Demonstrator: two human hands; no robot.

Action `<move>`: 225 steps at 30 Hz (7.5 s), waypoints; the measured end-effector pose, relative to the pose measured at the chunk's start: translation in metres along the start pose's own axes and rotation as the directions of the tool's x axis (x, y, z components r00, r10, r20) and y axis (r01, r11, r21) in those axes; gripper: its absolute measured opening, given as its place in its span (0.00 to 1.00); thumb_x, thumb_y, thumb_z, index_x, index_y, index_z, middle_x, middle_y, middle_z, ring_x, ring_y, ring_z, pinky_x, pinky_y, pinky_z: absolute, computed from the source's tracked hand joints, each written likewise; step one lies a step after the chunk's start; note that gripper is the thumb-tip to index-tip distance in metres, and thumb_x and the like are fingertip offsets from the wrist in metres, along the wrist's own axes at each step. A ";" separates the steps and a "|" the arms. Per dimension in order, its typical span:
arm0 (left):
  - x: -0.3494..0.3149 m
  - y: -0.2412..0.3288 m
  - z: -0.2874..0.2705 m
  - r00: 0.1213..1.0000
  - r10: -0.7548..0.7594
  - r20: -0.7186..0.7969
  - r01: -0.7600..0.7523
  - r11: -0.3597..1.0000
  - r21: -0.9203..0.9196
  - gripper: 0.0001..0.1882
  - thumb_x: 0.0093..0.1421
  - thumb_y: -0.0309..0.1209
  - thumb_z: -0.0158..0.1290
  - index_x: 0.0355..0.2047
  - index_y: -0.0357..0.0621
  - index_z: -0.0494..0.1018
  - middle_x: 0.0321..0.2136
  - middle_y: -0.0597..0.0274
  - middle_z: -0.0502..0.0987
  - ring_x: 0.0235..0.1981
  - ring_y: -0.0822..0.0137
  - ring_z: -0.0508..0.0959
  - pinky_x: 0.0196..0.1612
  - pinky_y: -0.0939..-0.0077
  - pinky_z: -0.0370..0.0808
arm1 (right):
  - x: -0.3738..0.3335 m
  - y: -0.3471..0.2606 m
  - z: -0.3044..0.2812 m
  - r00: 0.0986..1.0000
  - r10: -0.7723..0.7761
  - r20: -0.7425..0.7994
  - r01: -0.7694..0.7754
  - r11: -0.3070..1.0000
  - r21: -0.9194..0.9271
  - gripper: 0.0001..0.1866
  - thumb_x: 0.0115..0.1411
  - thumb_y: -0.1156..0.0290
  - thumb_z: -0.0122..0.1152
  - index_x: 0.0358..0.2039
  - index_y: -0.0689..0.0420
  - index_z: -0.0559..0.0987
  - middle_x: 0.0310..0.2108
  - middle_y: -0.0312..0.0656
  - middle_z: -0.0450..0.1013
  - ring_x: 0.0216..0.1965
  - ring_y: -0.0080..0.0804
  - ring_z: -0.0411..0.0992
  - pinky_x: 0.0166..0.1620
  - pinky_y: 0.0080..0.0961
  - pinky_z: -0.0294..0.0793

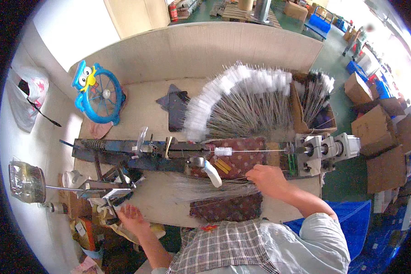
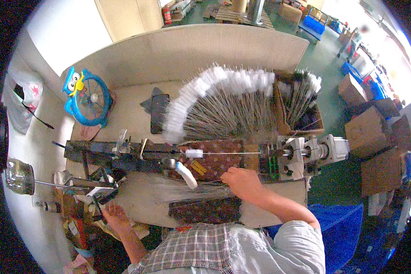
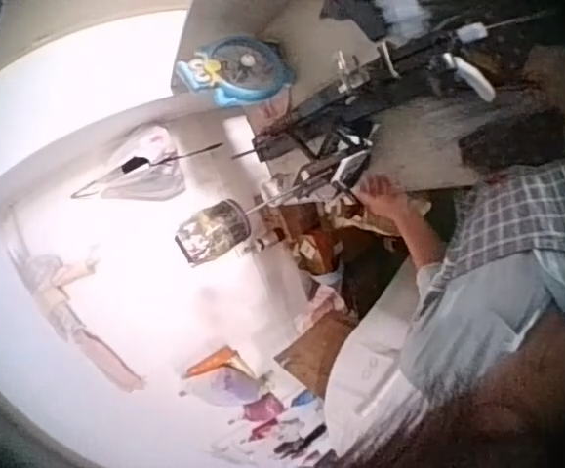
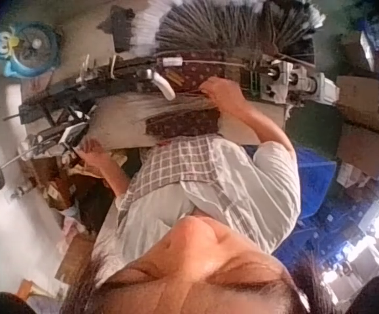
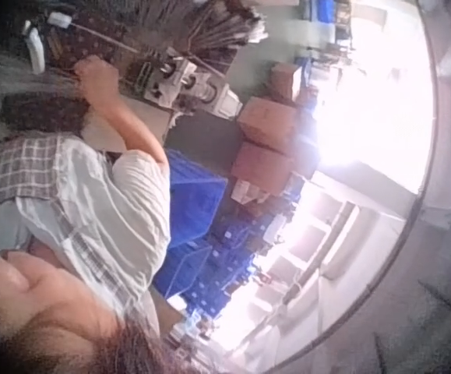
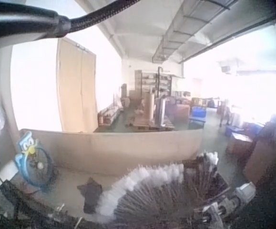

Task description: Manually assembling wire brushes using a specialized machine and metal rods.

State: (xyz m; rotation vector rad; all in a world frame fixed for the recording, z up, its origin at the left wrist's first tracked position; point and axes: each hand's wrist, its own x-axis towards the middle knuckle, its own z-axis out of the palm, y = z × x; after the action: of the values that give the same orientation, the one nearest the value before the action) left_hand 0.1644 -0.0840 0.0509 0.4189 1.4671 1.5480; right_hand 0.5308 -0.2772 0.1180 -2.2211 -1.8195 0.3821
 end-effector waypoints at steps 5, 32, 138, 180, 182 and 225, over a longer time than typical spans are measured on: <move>-0.058 -0.046 0.042 0.783 -0.404 0.473 0.417 0.905 0.082 0.18 0.60 0.39 0.46 0.47 0.43 0.64 0.38 0.59 0.71 0.38 0.65 0.72 0.42 0.73 0.71 | -0.010 0.014 0.000 0.996 -0.052 0.077 0.057 0.997 -0.055 0.15 0.47 0.74 0.54 0.38 0.51 0.75 0.27 0.40 0.69 0.28 0.41 0.73 0.29 0.35 0.73; -0.228 -0.022 0.180 -0.230 -0.135 0.964 -0.618 0.785 -0.038 0.09 0.58 0.32 0.50 0.37 0.41 0.71 0.31 0.57 0.74 0.24 0.65 0.76 0.28 0.72 0.73 | -0.005 0.055 -0.097 0.910 -0.106 -0.401 0.082 0.994 -0.078 0.11 0.45 0.82 0.53 0.32 0.62 0.76 0.37 0.44 0.74 0.38 0.39 0.71 0.40 0.29 0.74; -0.074 -0.026 0.060 0.723 -0.037 0.690 -0.254 0.914 0.316 0.06 0.56 0.31 0.49 0.27 0.41 0.71 0.19 0.67 0.70 0.22 0.74 0.69 0.28 0.77 0.66 | 0.052 -0.012 -0.060 0.831 -0.361 -0.424 0.448 0.886 0.123 0.13 0.44 0.75 0.61 0.34 0.57 0.78 0.30 0.40 0.76 0.32 0.36 0.73 0.36 0.29 0.73; -0.196 -0.044 0.161 0.497 -0.458 0.737 0.377 0.879 0.292 0.08 0.60 0.34 0.51 0.31 0.42 0.70 0.21 0.66 0.71 0.20 0.76 0.69 0.23 0.82 0.68 | 0.102 -0.031 -0.042 0.953 -0.169 -0.253 0.219 0.958 0.185 0.10 0.51 0.65 0.56 0.30 0.57 0.79 0.26 0.41 0.73 0.33 0.40 0.72 0.37 0.34 0.72; -0.191 -0.047 0.159 0.498 -0.453 0.739 0.383 0.880 0.282 0.08 0.60 0.34 0.51 0.30 0.42 0.70 0.21 0.66 0.71 0.20 0.76 0.70 0.23 0.82 0.68 | 0.102 -0.027 -0.038 0.950 -0.183 -0.252 0.234 0.953 0.191 0.11 0.51 0.65 0.56 0.31 0.56 0.79 0.27 0.41 0.74 0.34 0.41 0.72 0.37 0.34 0.72; -0.189 -0.052 0.161 0.519 -0.339 0.785 0.511 0.859 0.033 0.23 0.64 0.50 0.37 0.45 0.44 0.66 0.43 0.63 0.71 0.46 0.68 0.70 0.49 0.72 0.66 | 0.096 -0.051 -0.026 0.922 -0.116 -0.370 0.183 0.971 0.152 0.20 0.44 0.59 0.64 0.37 0.56 0.78 0.31 0.38 0.73 0.37 0.36 0.70 0.40 0.33 0.70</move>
State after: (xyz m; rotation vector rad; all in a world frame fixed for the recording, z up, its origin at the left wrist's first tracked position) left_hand 0.4045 -0.1449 0.1046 0.4701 0.6311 0.8904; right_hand 0.5112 -0.1740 0.1554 -1.8663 -1.6677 0.0973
